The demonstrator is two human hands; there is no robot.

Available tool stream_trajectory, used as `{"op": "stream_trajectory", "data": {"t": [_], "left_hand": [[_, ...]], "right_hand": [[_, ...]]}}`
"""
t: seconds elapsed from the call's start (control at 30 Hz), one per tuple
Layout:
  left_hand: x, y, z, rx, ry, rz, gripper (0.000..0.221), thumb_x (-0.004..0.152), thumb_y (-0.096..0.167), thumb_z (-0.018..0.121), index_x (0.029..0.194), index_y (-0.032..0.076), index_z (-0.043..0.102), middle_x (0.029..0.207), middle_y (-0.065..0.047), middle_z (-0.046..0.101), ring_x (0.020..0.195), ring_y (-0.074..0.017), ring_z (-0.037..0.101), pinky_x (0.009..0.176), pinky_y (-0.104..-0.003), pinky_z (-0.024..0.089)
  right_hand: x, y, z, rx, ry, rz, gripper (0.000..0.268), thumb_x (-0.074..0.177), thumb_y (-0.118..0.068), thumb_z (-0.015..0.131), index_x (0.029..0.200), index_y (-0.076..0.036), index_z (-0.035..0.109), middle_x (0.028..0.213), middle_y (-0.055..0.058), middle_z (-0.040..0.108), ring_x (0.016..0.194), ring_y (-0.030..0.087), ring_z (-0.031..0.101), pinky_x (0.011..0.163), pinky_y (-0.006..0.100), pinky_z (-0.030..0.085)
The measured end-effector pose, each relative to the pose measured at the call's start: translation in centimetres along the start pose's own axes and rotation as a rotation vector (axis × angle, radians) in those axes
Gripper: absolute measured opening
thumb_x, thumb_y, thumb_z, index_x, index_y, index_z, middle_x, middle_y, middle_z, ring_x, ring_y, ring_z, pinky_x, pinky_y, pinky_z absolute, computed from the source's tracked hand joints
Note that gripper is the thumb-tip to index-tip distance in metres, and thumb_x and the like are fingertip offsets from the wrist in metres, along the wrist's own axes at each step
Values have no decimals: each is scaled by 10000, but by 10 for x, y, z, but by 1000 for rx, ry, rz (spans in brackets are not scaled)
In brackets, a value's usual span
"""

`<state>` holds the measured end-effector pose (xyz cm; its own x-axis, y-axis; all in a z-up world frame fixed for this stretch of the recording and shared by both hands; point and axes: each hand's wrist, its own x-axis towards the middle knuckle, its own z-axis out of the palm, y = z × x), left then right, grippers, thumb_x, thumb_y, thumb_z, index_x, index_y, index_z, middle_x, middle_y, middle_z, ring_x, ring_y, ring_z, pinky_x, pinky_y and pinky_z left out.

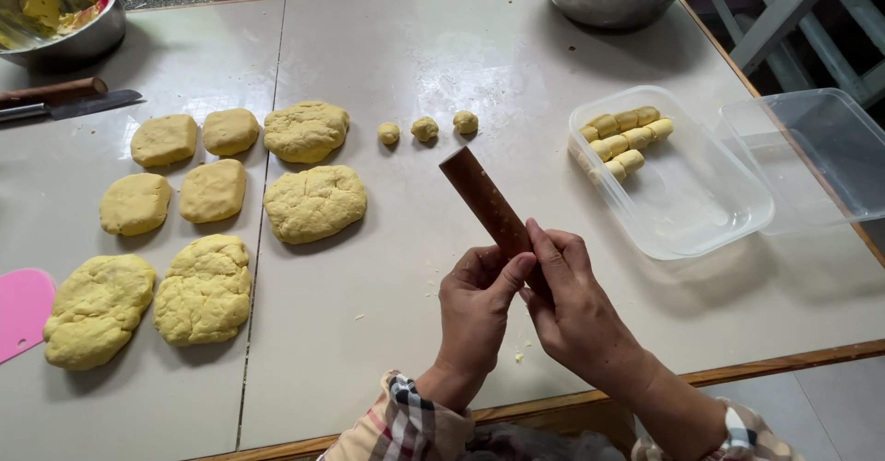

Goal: Rolling out small pieces of yellow dough with a rolling pin and rolling them into cylinders to be placed in a container.

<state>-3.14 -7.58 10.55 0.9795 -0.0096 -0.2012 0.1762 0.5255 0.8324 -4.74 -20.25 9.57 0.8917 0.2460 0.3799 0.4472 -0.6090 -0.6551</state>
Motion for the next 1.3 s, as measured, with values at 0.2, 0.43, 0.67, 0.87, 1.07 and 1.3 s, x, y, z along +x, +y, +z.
{"op": "stream_trajectory", "data": {"t": [0.2,0.43,0.67,0.87,1.07,1.3], "left_hand": [[18,-33,-19,23,8,171,145,798,63,760,895,-42,738,699,-165,703,669,-190,689,661,-317,601],[56,-65,-77,1408,-74,1057,191,885,285,644,985,145,727,1133,-77,634,1185,-293,537,995,-434,360],[31,-24,-56,1638,-203,948,618,913,521,501,1326,62,494,1446,-177,384,1390,-378,261,1082,-563,176],[35,-35,-71,1816,-478,563,837,887,690,277,1444,68,334,1552,-110,228,1453,-314,57,1117,-587,-30],[29,-5,-85,1179,-4,1116,360,881,226,610,1206,70,620,1249,-108,530,1244,-369,450,1069,-476,319],[37,0,-71,1479,-116,1081,512,991,384,377,1383,64,455,1419,-146,442,1390,-371,289,1105,-542,121]], "right_hand": [[9,14,-8,107,79,-41,787,757,9,672,1468,-14,334,1171,143,483,1074,277,573,924,380,451],[7,64,-33,-27,-5,36,780,761,-83,683,1476,-88,372,1196,142,517,1071,281,572,917,430,429],[-7,78,-34,45,-59,143,764,740,10,658,1454,-79,401,1183,143,543,1103,296,584,939,444,438],[0,76,-41,-9,-97,87,719,753,-32,674,1428,-76,431,1169,122,562,1074,287,612,914,428,467],[13,54,-43,-187,-311,-110,556,831,-66,597,1371,-89,464,1123,96,618,1018,310,646,852,454,504],[20,75,-23,-507,-279,-332,465,880,-168,494,1341,-231,492,1021,-20,579,962,176,612,817,342,440]]}}
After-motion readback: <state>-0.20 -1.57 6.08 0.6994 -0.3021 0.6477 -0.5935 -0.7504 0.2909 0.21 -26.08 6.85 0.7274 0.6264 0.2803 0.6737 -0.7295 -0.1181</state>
